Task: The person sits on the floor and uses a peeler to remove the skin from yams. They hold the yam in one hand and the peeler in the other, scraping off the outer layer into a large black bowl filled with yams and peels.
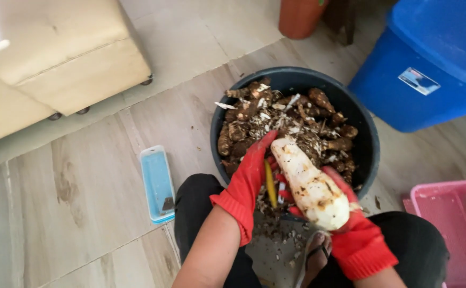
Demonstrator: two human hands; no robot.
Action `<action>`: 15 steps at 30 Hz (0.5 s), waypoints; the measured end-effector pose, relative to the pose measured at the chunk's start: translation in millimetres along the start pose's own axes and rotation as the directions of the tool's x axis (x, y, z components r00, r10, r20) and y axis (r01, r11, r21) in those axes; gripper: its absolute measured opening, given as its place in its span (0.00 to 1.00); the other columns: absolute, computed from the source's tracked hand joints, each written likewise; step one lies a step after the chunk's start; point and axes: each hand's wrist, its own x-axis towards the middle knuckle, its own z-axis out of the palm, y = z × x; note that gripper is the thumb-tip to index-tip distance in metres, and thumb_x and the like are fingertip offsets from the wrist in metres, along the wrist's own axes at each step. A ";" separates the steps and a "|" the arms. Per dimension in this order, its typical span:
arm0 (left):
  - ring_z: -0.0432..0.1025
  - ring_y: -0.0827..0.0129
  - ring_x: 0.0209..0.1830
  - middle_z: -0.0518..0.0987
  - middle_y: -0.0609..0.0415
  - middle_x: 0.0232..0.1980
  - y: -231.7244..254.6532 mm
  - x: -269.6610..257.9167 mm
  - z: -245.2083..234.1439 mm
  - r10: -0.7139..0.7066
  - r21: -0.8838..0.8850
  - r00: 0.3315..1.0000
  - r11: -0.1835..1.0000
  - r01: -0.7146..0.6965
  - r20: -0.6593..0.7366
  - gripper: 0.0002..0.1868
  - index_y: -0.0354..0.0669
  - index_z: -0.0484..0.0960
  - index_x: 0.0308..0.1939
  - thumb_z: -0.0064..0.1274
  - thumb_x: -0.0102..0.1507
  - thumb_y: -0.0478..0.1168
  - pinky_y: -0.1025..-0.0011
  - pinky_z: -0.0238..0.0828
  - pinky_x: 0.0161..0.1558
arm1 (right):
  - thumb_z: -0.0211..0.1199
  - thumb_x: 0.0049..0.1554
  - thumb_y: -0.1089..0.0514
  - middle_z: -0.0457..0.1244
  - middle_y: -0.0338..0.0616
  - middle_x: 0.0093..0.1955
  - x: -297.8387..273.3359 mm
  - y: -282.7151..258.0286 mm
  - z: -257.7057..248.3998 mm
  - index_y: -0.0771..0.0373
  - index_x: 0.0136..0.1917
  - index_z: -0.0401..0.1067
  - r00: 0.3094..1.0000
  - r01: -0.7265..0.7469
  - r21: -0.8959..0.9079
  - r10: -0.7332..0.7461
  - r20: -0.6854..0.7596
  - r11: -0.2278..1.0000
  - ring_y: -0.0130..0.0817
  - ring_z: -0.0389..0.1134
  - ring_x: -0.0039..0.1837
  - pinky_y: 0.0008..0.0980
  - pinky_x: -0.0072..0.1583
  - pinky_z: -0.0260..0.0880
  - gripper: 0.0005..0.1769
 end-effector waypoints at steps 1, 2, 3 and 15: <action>0.64 0.65 0.18 0.63 0.53 0.22 0.9 8.2 -4.8 0.010 -0.008 1.000 1.000 -0.010 -0.003 0.22 0.43 0.78 0.39 0.69 0.56 0.54 0.68 0.69 0.21 | 0.54 0.60 0.36 0.66 0.44 0.65 -1.9 1.8 10.5 0.52 0.67 0.72 1.000 -0.004 -0.011 0.004 0.005 1.000 0.42 0.66 0.67 0.45 0.70 0.61 0.29; 0.65 0.66 0.19 0.63 0.55 0.23 1.4 16.7 -8.7 0.030 -0.030 0.999 0.999 -0.031 -0.017 0.21 0.44 0.79 0.39 0.68 0.57 0.54 0.69 0.69 0.22 | 0.53 0.61 0.34 0.65 0.42 0.67 -4.6 2.9 20.7 0.49 0.68 0.71 1.000 -0.002 -0.020 0.002 0.007 1.000 0.41 0.65 0.69 0.45 0.71 0.59 0.30; 0.65 0.68 0.19 0.63 0.57 0.24 2.1 25.1 -12.4 0.050 -0.051 0.998 0.997 -0.052 -0.032 0.19 0.45 0.80 0.38 0.67 0.57 0.54 0.71 0.69 0.22 | 0.52 0.61 0.31 0.65 0.40 0.69 -7.4 4.1 30.9 0.47 0.70 0.70 1.000 0.001 -0.030 -0.001 0.008 1.000 0.40 0.64 0.71 0.44 0.73 0.58 0.31; 0.73 0.65 0.20 0.77 0.52 0.29 -16.0 17.9 1.6 0.212 0.321 0.973 0.919 -0.229 0.087 0.31 0.51 0.76 0.50 0.73 0.49 0.55 0.71 0.77 0.20 | 0.90 0.27 0.50 0.71 0.51 0.51 79.2 27.8 17.9 0.59 0.62 0.75 0.873 0.277 -0.941 -0.461 0.162 0.193 0.41 0.72 0.54 0.40 0.54 0.73 0.50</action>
